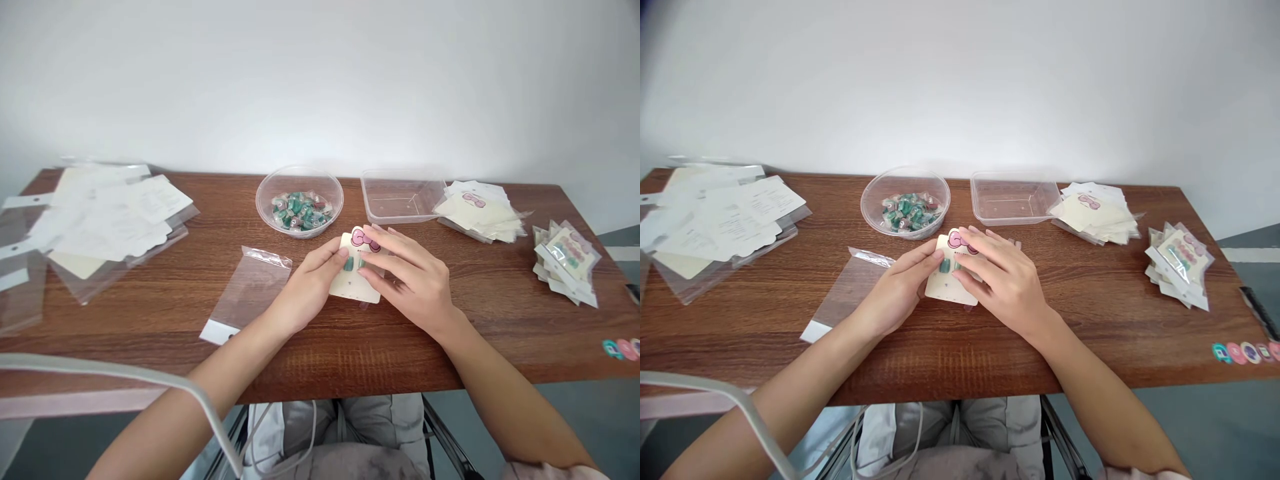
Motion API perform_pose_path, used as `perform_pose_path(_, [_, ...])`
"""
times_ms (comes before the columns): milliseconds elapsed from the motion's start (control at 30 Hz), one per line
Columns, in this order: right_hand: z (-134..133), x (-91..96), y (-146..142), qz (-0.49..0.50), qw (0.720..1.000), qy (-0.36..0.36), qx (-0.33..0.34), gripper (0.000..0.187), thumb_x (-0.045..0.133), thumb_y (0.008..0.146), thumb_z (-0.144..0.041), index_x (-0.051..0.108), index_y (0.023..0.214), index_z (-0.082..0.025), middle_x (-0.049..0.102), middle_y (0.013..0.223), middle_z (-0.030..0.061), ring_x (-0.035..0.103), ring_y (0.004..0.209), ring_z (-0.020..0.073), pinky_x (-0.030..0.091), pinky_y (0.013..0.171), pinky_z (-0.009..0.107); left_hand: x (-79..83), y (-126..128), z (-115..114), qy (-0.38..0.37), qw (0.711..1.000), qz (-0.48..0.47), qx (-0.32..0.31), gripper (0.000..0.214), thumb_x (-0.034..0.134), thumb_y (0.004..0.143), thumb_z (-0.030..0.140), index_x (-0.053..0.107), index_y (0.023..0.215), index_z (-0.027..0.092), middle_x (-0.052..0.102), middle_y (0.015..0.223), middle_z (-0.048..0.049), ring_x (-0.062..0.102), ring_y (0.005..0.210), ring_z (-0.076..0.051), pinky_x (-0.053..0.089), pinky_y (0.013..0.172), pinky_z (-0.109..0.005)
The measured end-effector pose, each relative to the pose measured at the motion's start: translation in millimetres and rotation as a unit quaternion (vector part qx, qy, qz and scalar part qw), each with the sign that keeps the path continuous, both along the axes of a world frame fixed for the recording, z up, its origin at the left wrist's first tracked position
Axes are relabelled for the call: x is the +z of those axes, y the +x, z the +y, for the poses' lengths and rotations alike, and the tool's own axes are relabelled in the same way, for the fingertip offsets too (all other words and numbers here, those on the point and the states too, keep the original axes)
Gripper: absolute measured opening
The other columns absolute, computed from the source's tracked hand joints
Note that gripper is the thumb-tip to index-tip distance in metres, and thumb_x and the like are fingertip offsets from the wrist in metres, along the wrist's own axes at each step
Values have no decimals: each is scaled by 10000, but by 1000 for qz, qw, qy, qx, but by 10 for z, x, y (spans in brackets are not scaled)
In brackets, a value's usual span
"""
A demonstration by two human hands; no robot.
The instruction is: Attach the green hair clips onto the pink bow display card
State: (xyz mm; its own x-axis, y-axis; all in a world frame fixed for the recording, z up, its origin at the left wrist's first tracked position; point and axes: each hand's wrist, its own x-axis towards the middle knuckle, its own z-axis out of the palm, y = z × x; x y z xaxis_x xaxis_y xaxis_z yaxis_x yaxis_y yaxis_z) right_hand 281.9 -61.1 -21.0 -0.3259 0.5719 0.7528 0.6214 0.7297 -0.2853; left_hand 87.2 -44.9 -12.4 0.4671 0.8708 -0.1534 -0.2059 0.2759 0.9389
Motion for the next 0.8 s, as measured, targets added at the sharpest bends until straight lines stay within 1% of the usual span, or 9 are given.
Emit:
perform_pose_path(133, [-14, -1, -27, -4, 1000, -1, -5, 220, 738, 922, -127, 750, 1127, -207, 768, 1278, 117, 741, 1199, 272, 622, 1078, 456, 10, 7, 7, 22, 1000, 7, 3, 404, 613, 1008, 430, 707, 1370, 275, 722, 1382, -50, 589, 1362, -289, 382, 1215, -430])
perform_pose_path(233, [-18, -7, -38, 1, 1000, -4, -4, 229, 731, 927, -124, 752, 1136, -214, 763, 1291, 113, 739, 1202, 275, 631, 1061, 457, 13, 8, 8, 29, 999, 20, 4, 415, 608, 1008, 439, 704, 1370, 263, 709, 1406, -54, 560, 1399, -290, 360, 1230, -421])
perform_pose_path(367, [-18, -27, -42, 12, 1000, -8, 3, 273, 729, 923, -113, 756, 1166, -234, 759, 1304, 96, 741, 1197, 273, 643, 1033, 449, 5, 7, 6, 22, 1000, 21, -3, 443, 605, 1009, 444, 675, 1409, 266, 692, 1433, -57, 585, 1369, -288, 370, 1220, -420])
perform_pose_path(500, [-25, -35, -44, 17, 1000, -14, 7, 295, 738, 912, -105, 759, 1184, -216, 767, 1284, 112, 742, 1193, 277, 650, 1004, 437, 12, 12, -4, 15, 1000, 13, -2, 421, 612, 1008, 437, 691, 1388, 275, 686, 1441, -49, 602, 1345, -285, 372, 1219, -418])
perform_pose_path(567, [-31, -33, -47, 15, 1000, -19, 5, 288, 738, 916, -113, 760, 1183, -219, 770, 1276, 111, 741, 1193, 276, 650, 999, 439, 27, 19, -12, 12, 1000, 12, 4, 402, 620, 1003, 440, 711, 1358, 274, 684, 1442, -46, 584, 1368, -286, 366, 1223, -409])
perform_pose_path(667, [-38, -27, -51, 14, 999, -29, -3, 259, 728, 933, -139, 771, 1163, -251, 771, 1279, 85, 741, 1194, 274, 650, 997, 442, 49, 30, -20, 13, 1000, 16, 13, 381, 635, 993, 446, 736, 1315, 268, 691, 1429, -48, 552, 1402, -295, 369, 1220, -409])
perform_pose_path(800, [-40, -20, -54, 9, 999, -32, -10, 233, 729, 938, -150, 777, 1141, -256, 771, 1281, 76, 741, 1197, 274, 648, 997, 439, 62, 36, -21, 11, 1000, 11, 14, 363, 634, 994, 432, 744, 1301, 272, 706, 1404, -48, 575, 1375, -297, 362, 1224, -422])
